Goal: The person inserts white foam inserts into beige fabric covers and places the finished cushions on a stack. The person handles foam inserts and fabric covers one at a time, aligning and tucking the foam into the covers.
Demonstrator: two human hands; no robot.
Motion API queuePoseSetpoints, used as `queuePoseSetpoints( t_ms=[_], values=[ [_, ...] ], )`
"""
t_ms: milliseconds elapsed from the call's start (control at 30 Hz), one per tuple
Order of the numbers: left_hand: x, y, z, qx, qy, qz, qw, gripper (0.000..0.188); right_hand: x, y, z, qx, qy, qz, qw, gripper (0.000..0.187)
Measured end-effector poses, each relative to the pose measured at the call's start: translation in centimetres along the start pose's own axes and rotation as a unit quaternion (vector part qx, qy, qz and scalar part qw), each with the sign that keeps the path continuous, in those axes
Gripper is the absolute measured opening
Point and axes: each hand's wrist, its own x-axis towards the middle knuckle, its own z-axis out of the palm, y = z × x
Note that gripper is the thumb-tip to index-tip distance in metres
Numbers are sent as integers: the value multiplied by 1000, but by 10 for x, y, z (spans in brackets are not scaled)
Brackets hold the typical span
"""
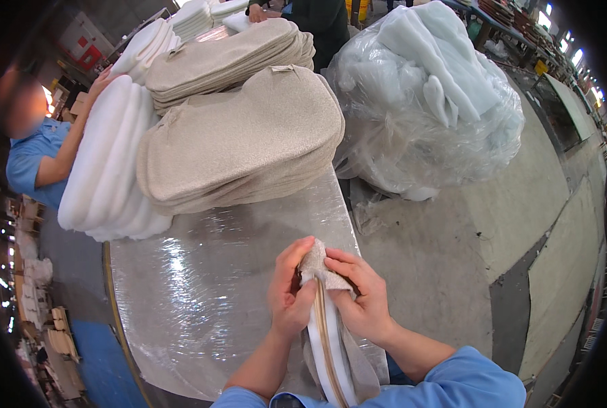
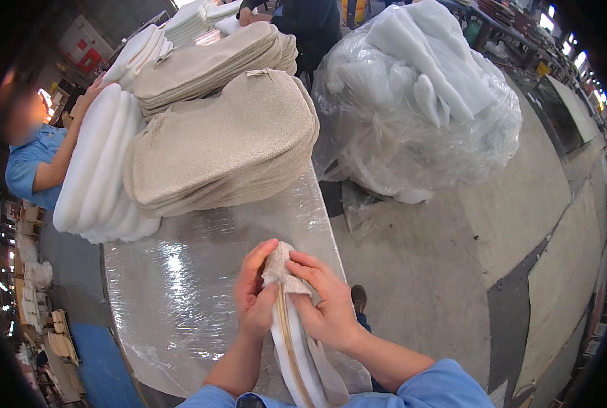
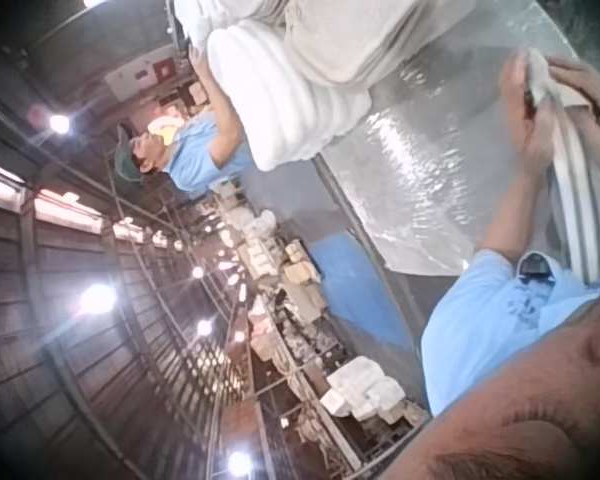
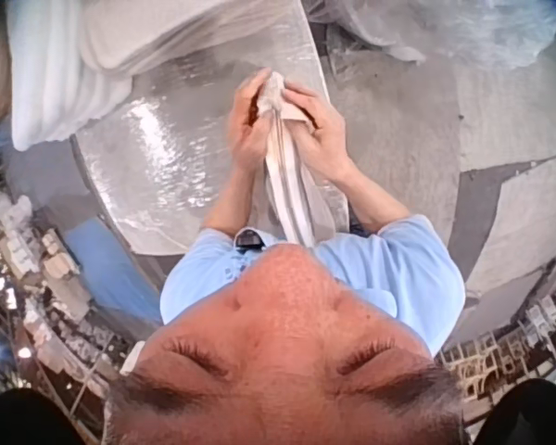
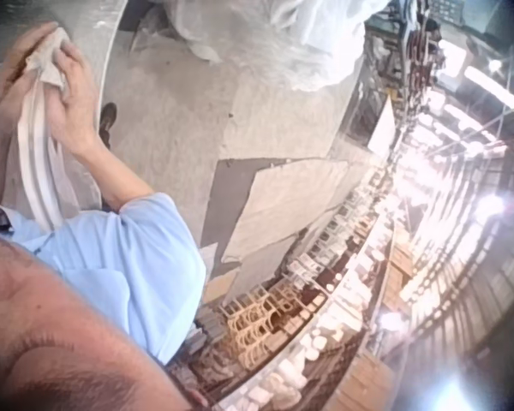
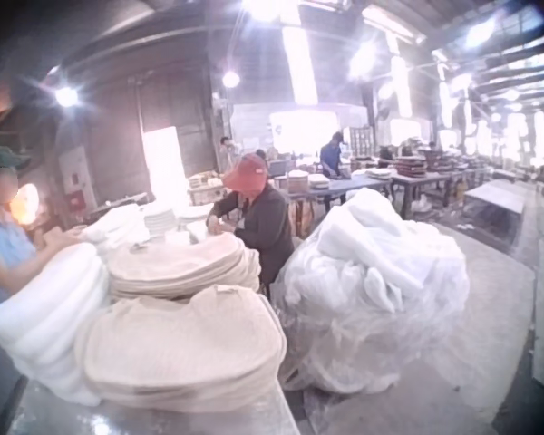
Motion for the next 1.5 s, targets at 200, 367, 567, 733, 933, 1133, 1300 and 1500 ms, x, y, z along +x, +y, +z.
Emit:
queuePoseSetpoints(
  t_ms=[200,367,567,733,933,1133,1300,1500],
  values=[
    [2,-14,8,42,24,-3,999,25,7,8,11,-88,104,-83,987,32],
    [-8,-27,18,-9,92,5,996,15,7,8,7,-136,68,-153,976,38],
    [-12,-28,13,-5,105,49,993,15,6,2,3,-150,-10,-190,970,34],
    [-16,-25,5,16,101,35,994,16,52,31,-13,168,-36,2,985,28],
    [-26,-18,2,81,113,32,990,15,72,60,29,248,-161,124,947,39],
    [-33,-29,-2,-140,131,-4,981,20,53,46,32,221,-118,84,964,40],
    [-101,-92,-48,-115,221,-394,885,36,54,79,-35,384,-42,175,906,46],
    [-128,-59,-29,100,-80,-435,891,56,-45,105,-137,287,81,433,850,50]
  ],
)
